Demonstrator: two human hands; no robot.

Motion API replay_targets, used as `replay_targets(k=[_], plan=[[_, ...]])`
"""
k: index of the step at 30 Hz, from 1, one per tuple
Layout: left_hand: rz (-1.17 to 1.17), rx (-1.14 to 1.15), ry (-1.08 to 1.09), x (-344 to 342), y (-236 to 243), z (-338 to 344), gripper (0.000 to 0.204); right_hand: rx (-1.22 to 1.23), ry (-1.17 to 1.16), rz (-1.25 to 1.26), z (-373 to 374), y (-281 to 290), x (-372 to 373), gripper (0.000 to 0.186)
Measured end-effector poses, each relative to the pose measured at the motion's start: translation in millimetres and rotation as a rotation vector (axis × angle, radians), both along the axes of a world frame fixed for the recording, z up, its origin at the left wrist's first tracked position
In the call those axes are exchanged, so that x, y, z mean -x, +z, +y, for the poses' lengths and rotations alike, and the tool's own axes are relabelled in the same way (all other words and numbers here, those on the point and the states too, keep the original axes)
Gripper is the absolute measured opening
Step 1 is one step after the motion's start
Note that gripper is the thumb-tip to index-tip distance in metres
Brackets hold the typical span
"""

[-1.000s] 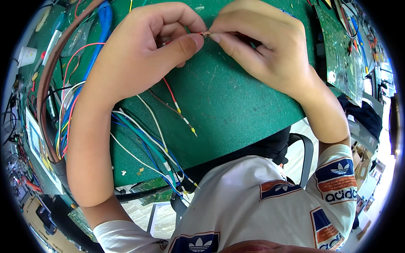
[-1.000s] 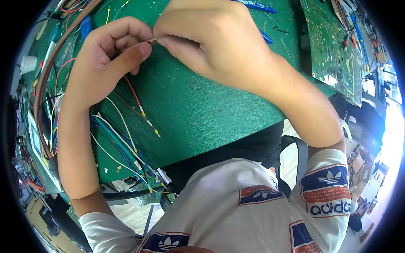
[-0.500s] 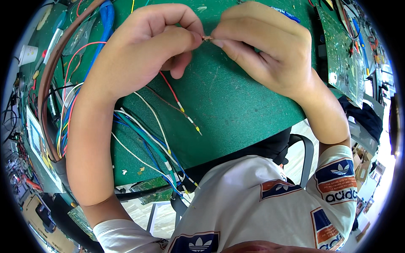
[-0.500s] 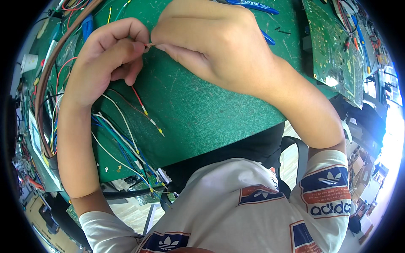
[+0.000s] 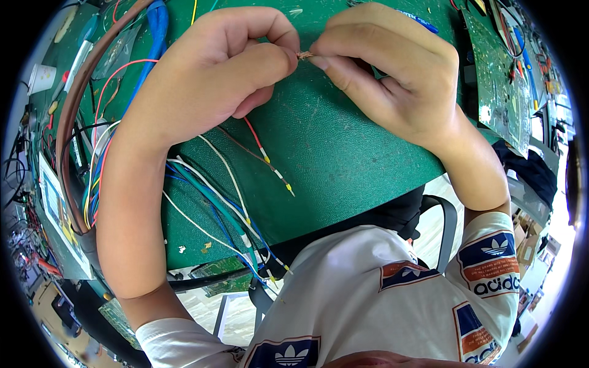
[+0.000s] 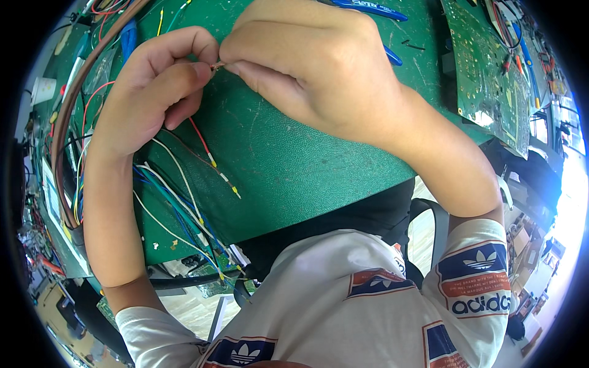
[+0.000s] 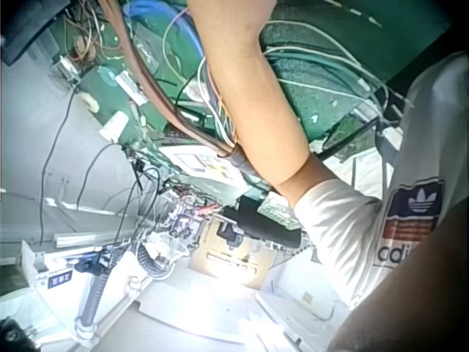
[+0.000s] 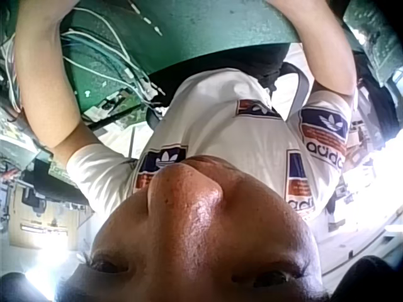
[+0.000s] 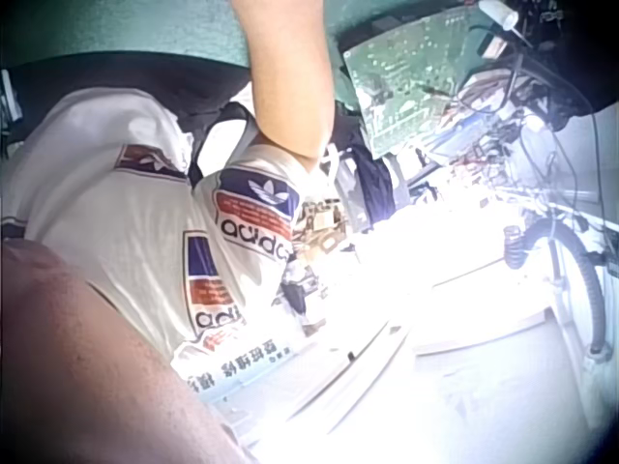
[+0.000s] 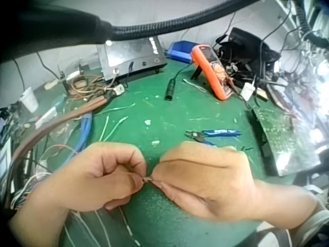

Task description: The person strips insulation from the ends of wires using a wire stripper, twists the exposed copper strands of two wires together, and then prepares to solder the joint using a soldering iron.

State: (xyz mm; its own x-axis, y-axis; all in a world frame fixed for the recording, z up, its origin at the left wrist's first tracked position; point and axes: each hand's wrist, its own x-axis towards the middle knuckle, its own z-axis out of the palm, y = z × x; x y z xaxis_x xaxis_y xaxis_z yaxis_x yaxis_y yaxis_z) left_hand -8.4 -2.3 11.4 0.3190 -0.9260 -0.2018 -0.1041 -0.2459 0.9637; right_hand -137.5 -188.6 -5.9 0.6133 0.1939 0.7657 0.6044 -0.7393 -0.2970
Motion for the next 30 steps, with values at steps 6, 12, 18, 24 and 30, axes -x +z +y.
replay_targets(k=[6,12,18,24,30], plan=[[0.077,-0.009,-0.003,3,2,-4,0.006,0.052,-0.022,-0.034,-8,-17,-1,0.017],[0.147,-0.012,-0.037,3,5,-1,0.006,0.098,0.038,-0.180,-2,-2,-4,0.019],[0.169,-0.002,-0.035,1,6,-2,0.007,0.089,0.034,-0.209,-11,-29,-9,0.019],[0.220,-0.030,-0.062,-1,6,-1,0.008,0.039,0.006,-0.118,0,-7,-2,0.018],[0.206,-0.029,-0.055,-3,3,-1,0.011,-0.019,0.048,-0.161,-10,-31,-11,0.017]])
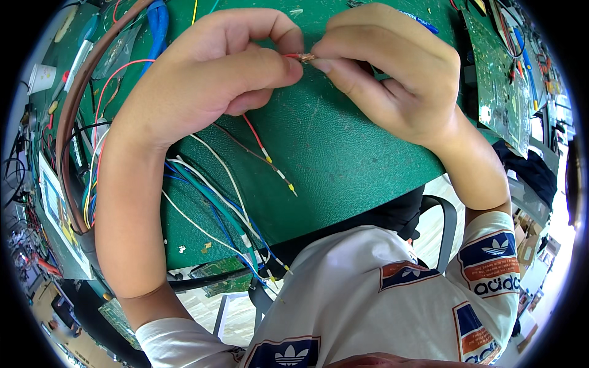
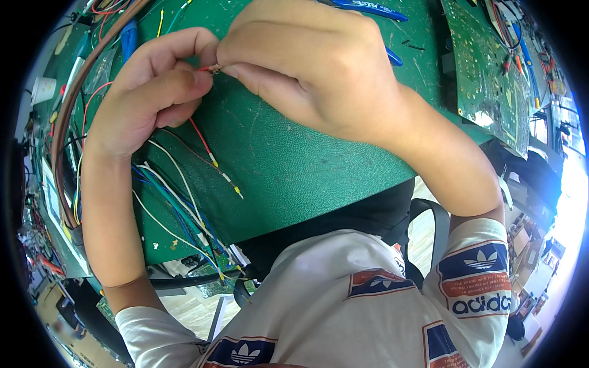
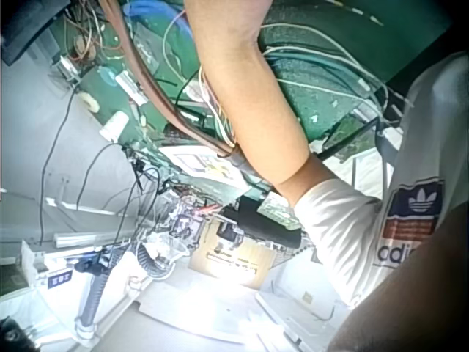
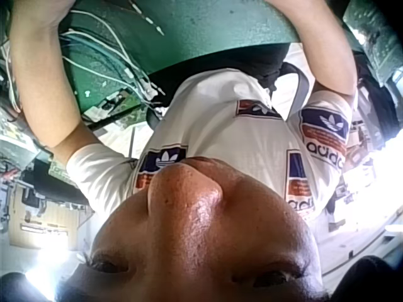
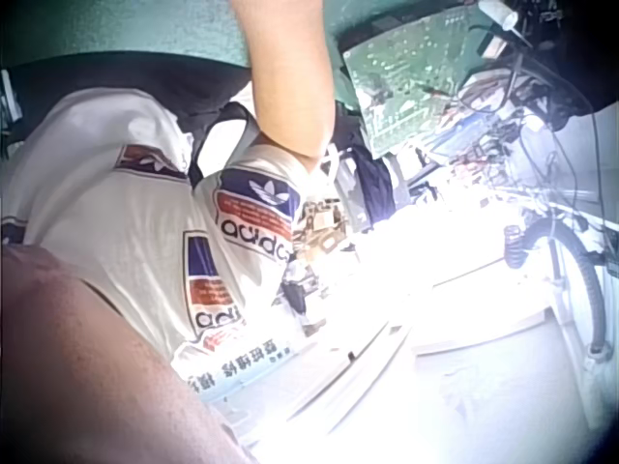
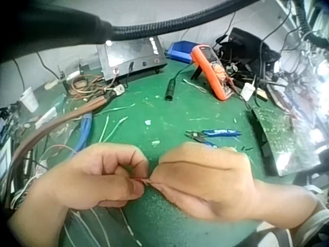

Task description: The person strips insulation from the ends of wires using a wire stripper, twists the exposed copper strands of two wires together, and then prepares to solder the joint using a soldering iron.

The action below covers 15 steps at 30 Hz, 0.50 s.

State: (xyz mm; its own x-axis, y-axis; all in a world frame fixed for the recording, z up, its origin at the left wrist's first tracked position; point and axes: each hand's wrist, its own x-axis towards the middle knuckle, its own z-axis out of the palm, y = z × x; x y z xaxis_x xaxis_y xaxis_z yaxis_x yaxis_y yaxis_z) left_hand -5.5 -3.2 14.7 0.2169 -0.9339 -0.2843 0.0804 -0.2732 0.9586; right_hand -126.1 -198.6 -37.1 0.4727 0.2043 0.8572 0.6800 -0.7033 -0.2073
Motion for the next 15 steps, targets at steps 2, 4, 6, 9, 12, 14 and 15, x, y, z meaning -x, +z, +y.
replay_targets(k=[2,4,6,9,12,14,15], plan=[[-0.030,0.045,0.020,1,-3,2,0.013,-0.009,0.007,-0.010,0,1,-2,0.017],[-0.060,0.068,0.025,0,-4,3,0.015,-0.018,0.001,-0.010,1,3,-2,0.017],[-0.089,0.068,0.018,-1,-6,3,0.016,-0.016,-0.007,-0.010,5,11,2,0.017],[-0.118,0.049,0.066,1,-6,2,0.014,0.134,-0.054,-0.008,6,29,9,0.018],[-0.188,0.077,0.043,-2,-8,3,0.011,0.210,-0.060,-0.025,4,32,10,0.020],[-0.189,0.065,0.074,0,-11,1,0.012,0.230,-0.058,-0.029,2,29,10,0.022],[-0.190,0.059,0.091,1,-12,0,0.013,0.247,-0.062,-0.029,1,28,10,0.023]])
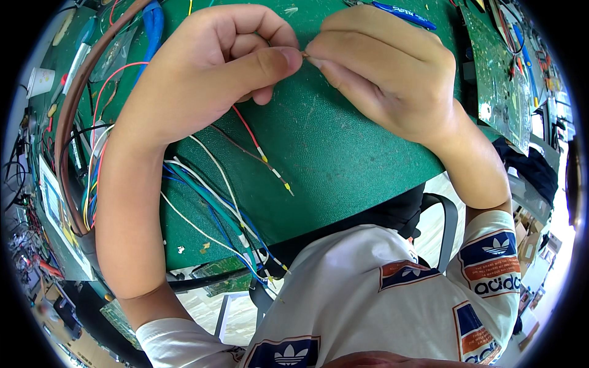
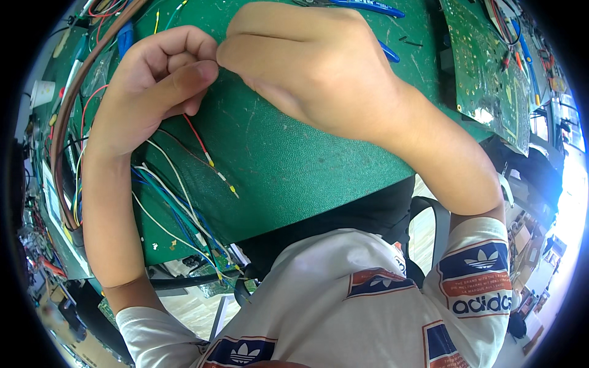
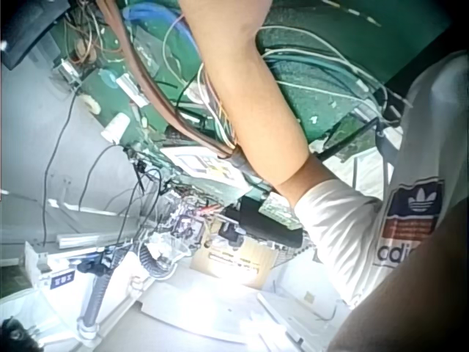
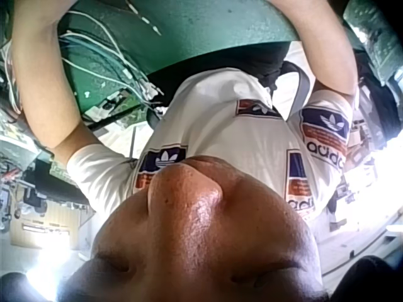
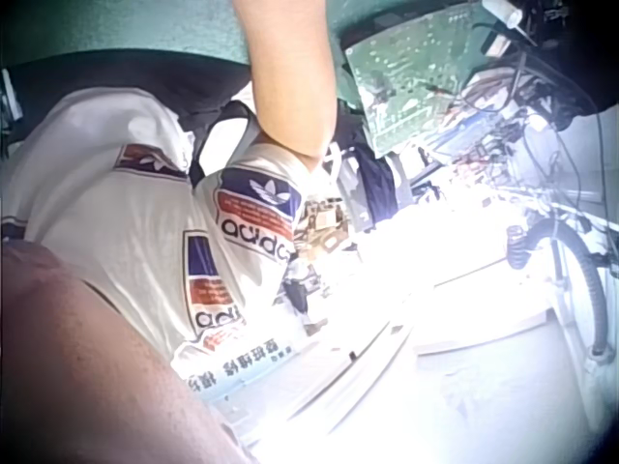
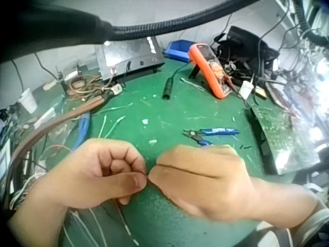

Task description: The person strips insulation from the ends of wires using a wire stripper, twists the exposed copper strands of two wires together, and then prepares to solder the joint using a soldering iron.

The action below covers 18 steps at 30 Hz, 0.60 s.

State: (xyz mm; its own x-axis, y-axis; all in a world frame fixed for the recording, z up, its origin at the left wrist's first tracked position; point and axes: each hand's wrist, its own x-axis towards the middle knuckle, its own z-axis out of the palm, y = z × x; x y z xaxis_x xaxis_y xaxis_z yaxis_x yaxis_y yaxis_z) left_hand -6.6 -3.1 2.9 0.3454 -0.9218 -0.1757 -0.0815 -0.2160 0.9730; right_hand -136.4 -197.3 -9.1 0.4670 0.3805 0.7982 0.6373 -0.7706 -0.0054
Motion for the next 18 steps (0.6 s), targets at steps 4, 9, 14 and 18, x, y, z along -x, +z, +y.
replay_targets(k=[4,9,14,18], plan=[[-0.025,-0.024,-0.025,3,5,-2,0.015,0.036,0.011,0.027,-3,-1,2,0.025],[-0.043,0.018,-0.055,-2,-3,-2,0.012,0.026,0.048,0.013,-11,-17,-1,0.028],[-0.228,0.071,-0.030,-1,-8,-3,0.006,0.019,0.010,0.178,-8,-14,2,0.021],[-0.330,0.087,-0.044,4,-15,-10,0.004,-0.082,0.016,0.423,-9,-6,7,0.010]])
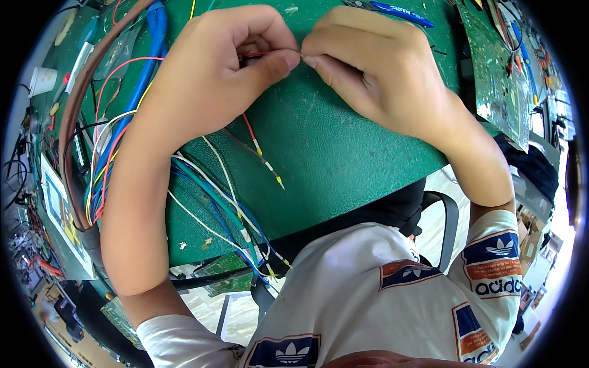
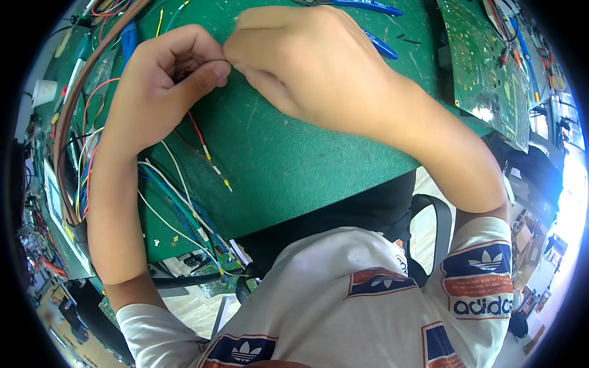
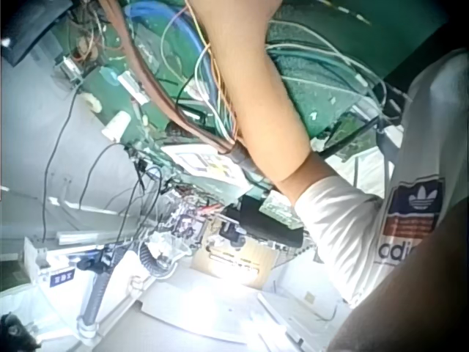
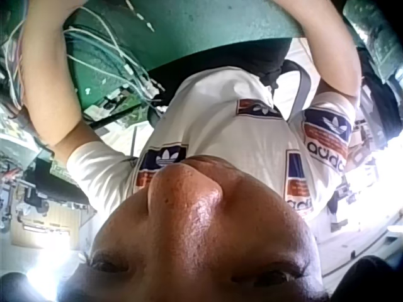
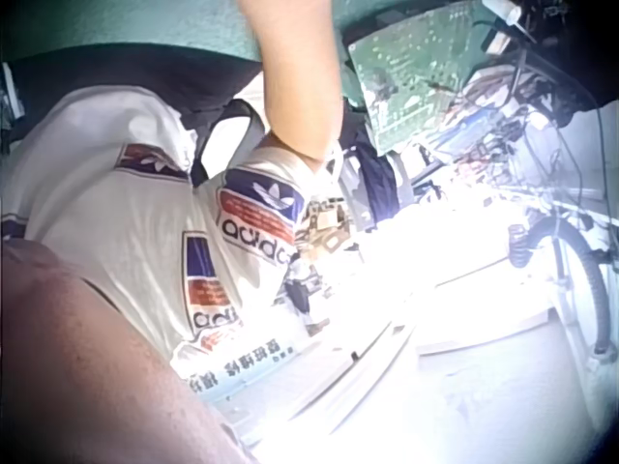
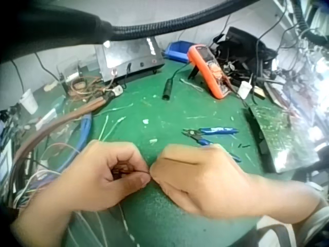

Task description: The person strips insulation from the ends of wires using a wire stripper, twists the exposed copper strands of two wires together, and then prepares to solder the joint using a soldering iron.

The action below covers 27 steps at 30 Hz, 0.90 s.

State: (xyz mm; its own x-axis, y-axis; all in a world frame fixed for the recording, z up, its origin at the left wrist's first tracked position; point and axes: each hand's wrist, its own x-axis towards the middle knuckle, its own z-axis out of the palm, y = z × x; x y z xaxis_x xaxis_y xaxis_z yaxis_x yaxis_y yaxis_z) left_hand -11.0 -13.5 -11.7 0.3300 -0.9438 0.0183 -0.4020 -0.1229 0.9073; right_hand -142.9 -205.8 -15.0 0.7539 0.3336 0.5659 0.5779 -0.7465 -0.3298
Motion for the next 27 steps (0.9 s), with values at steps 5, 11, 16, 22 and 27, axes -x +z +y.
replay_targets(k=[5,11,16,22,27], plan=[[-0.265,-0.007,0.024,8,-1,-2,0.007,-0.570,-0.005,0.735,-4,9,-5,0.004],[-0.373,0.117,-0.025,12,-16,-6,0.009,-1.331,-0.012,1.464,-25,-22,-15,0.006],[-0.440,0.149,-0.033,11,-17,-9,0.009,-1.367,0.028,1.530,-33,-27,-20,0.009],[-0.394,0.065,0.002,9,-18,-10,0.012,-1.289,0.007,1.473,-36,-28,-22,0.009],[-0.287,0.058,0.027,3,-21,-10,0.012,-1.264,0.065,1.422,-38,-30,-25,0.009]])
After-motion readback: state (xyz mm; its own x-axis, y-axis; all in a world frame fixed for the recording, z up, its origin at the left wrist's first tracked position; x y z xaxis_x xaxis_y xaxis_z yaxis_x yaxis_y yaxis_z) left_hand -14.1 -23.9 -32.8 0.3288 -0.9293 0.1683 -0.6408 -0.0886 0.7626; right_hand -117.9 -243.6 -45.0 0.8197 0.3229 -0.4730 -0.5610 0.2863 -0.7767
